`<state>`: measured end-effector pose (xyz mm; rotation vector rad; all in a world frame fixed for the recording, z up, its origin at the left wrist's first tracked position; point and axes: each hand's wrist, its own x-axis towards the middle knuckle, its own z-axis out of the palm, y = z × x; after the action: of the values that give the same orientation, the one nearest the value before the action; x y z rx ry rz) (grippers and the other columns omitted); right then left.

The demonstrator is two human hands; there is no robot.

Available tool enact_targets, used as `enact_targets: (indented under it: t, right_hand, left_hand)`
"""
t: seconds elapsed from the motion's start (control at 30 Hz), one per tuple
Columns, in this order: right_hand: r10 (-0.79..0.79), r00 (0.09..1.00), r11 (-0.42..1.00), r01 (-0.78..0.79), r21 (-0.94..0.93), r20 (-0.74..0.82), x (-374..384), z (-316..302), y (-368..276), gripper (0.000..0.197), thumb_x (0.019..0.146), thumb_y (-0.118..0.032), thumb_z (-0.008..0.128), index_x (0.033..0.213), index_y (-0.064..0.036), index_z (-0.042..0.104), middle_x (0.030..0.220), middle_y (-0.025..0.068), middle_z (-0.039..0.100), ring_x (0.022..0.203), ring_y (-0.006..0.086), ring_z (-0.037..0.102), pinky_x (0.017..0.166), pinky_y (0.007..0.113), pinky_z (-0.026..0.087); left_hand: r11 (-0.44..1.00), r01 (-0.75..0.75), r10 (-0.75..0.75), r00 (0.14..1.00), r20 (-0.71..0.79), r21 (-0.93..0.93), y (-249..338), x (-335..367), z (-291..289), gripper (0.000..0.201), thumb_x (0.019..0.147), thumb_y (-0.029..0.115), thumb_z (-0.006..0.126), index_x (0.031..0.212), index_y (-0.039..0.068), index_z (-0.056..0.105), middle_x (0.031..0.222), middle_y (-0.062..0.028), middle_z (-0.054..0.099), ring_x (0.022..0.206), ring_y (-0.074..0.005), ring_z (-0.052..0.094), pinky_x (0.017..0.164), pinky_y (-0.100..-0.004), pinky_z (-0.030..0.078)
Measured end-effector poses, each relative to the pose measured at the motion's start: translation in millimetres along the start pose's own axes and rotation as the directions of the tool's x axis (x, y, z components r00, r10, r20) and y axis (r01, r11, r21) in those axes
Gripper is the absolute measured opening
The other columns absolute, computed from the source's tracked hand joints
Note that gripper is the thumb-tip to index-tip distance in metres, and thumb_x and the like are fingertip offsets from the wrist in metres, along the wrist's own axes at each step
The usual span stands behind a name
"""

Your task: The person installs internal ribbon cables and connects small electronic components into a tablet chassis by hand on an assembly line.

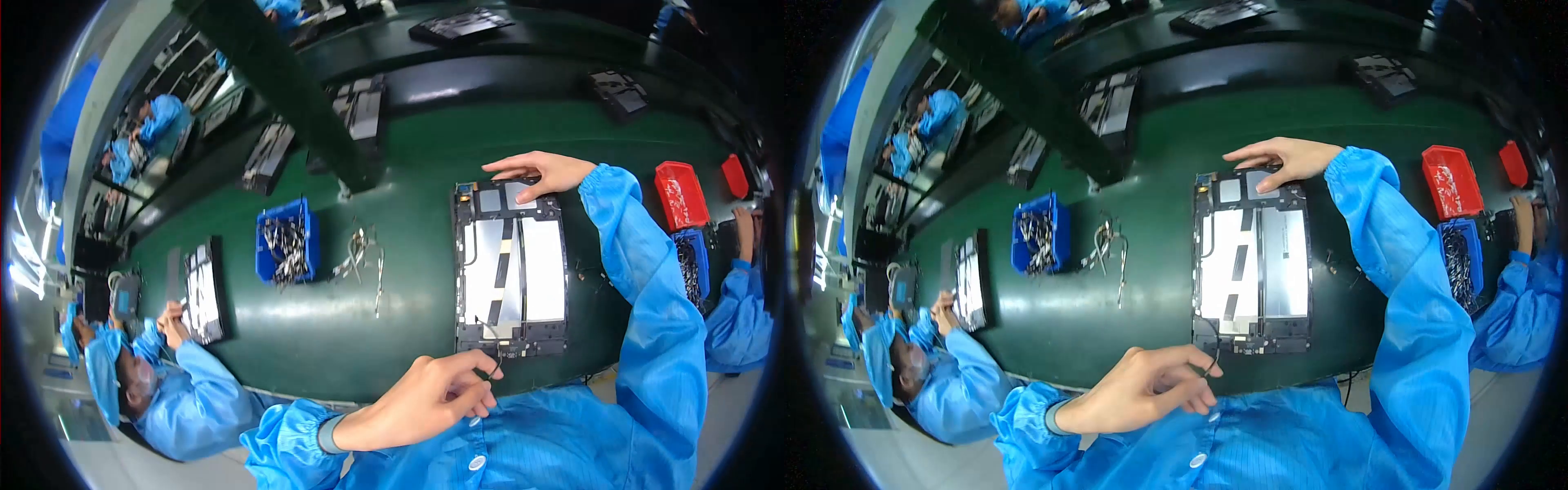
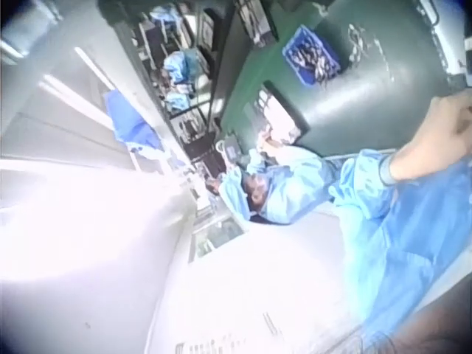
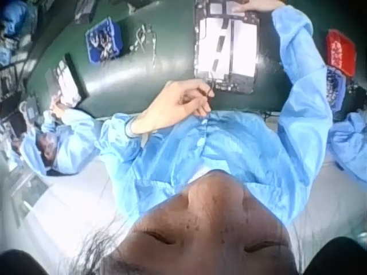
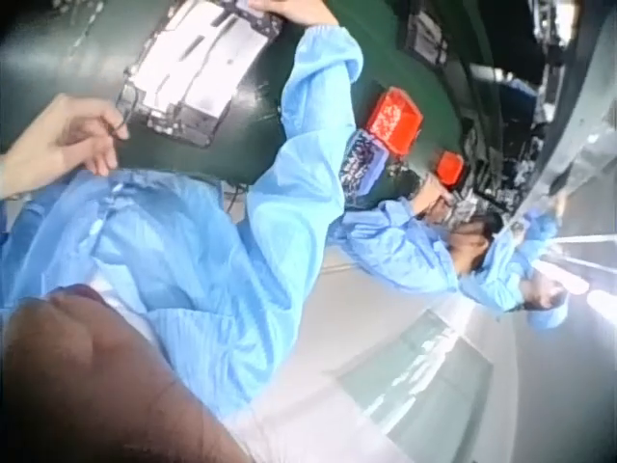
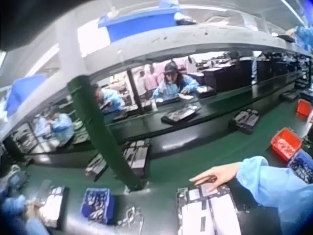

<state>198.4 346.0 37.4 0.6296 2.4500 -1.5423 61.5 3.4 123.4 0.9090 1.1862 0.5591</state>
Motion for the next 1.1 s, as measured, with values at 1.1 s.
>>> enact_targets:
  t: [1.1]
  right_hand:
    - [0.181,0.819,0.929,0.039,0.368,-0.544,-20,171,-59,0.017,0.084,0.001,0.068,0.100,0.0024,0.073,0.082,0.0087,0.068,0.063,0.0096,0.064,0.056,0.019,0.052]
  left_hand:
    - [-0.028,-0.012,0.843,0.537,0.031,1.000,-81,87,-87,0.038,0.068,0.005,0.065,0.105,0.002,0.071,0.103,-0.0076,0.067,0.088,-0.0194,0.065,0.073,-0.0275,0.053]
